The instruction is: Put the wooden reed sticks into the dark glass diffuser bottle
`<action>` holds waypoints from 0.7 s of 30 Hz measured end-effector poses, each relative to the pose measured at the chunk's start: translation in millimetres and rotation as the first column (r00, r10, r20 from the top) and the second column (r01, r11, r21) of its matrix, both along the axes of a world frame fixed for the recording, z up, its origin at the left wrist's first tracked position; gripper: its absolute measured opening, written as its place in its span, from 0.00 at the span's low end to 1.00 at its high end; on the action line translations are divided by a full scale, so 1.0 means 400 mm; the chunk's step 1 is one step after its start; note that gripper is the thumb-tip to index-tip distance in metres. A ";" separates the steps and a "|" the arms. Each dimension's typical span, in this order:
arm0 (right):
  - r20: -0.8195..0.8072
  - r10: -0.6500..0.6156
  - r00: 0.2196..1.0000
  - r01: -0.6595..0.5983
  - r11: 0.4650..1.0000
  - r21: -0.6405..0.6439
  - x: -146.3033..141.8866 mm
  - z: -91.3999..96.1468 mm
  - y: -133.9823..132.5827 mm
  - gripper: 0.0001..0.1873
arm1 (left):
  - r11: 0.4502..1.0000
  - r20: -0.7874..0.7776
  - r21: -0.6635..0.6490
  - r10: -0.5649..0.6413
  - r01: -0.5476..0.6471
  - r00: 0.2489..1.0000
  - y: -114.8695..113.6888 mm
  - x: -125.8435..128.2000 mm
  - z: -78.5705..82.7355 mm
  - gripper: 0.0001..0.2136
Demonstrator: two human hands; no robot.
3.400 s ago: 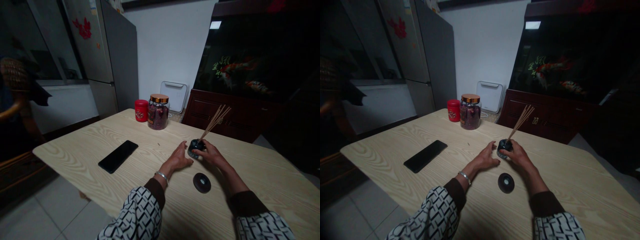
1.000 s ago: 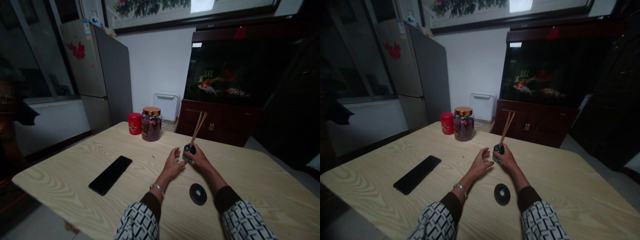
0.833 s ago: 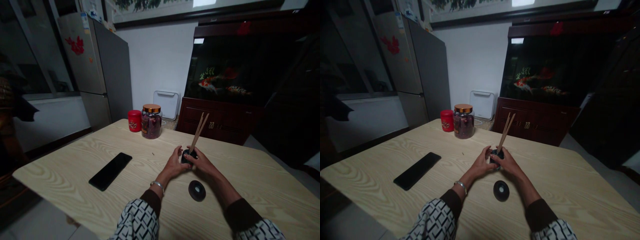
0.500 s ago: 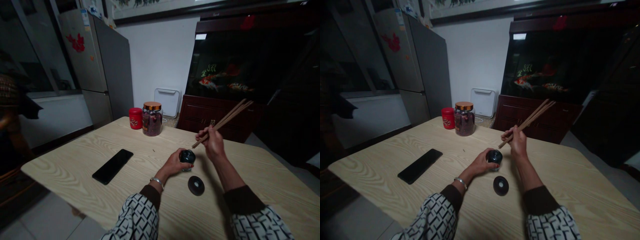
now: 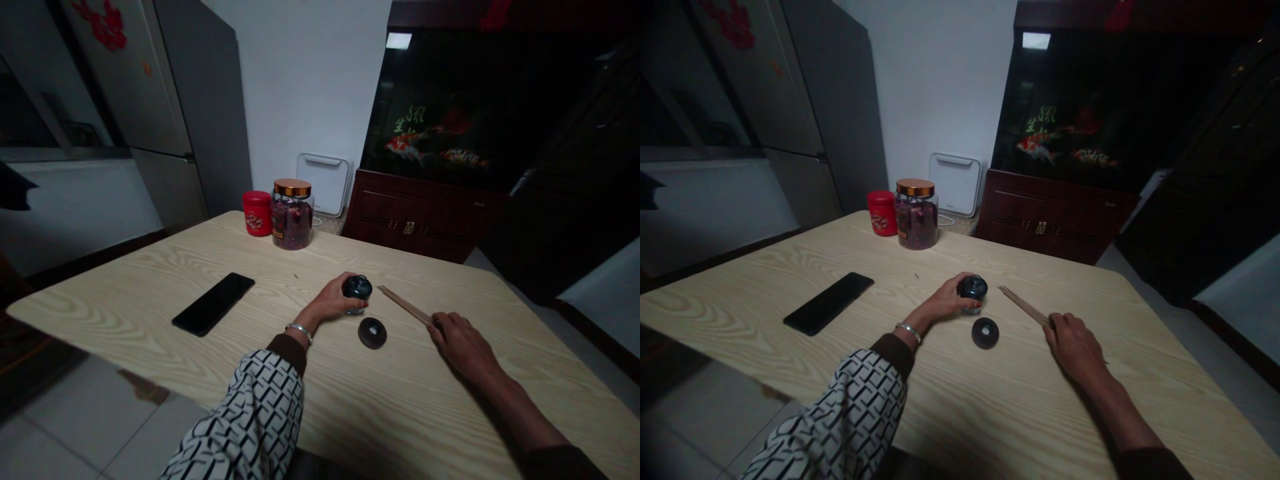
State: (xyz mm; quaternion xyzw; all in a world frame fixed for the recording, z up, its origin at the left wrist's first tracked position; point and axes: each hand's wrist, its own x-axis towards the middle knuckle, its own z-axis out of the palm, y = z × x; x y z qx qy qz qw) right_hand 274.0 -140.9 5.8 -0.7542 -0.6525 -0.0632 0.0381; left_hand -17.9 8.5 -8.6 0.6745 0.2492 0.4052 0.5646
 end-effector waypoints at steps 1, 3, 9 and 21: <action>0.017 0.030 0.999 -0.031 0.999 0.024 -0.011 0.014 -0.002 0.17 | 1.000 0.003 0.000 -0.001 0.001 1.000 0.001 0.001 -0.002 0.33; -0.057 0.110 0.992 -0.108 0.993 0.048 -0.048 0.054 -0.002 0.18 | 1.000 -0.001 -0.002 -0.005 0.005 1.000 0.005 0.002 -0.008 0.33; -0.360 0.377 0.853 -0.433 0.897 -0.086 -0.263 0.127 0.020 0.30 | 1.000 0.007 0.018 -0.010 0.010 1.000 0.007 0.000 -0.009 0.33; -0.910 0.409 0.061 -0.007 0.912 0.410 -0.284 0.214 0.159 0.28 | 1.000 0.010 0.022 -0.002 0.002 1.000 0.011 0.000 -0.028 0.36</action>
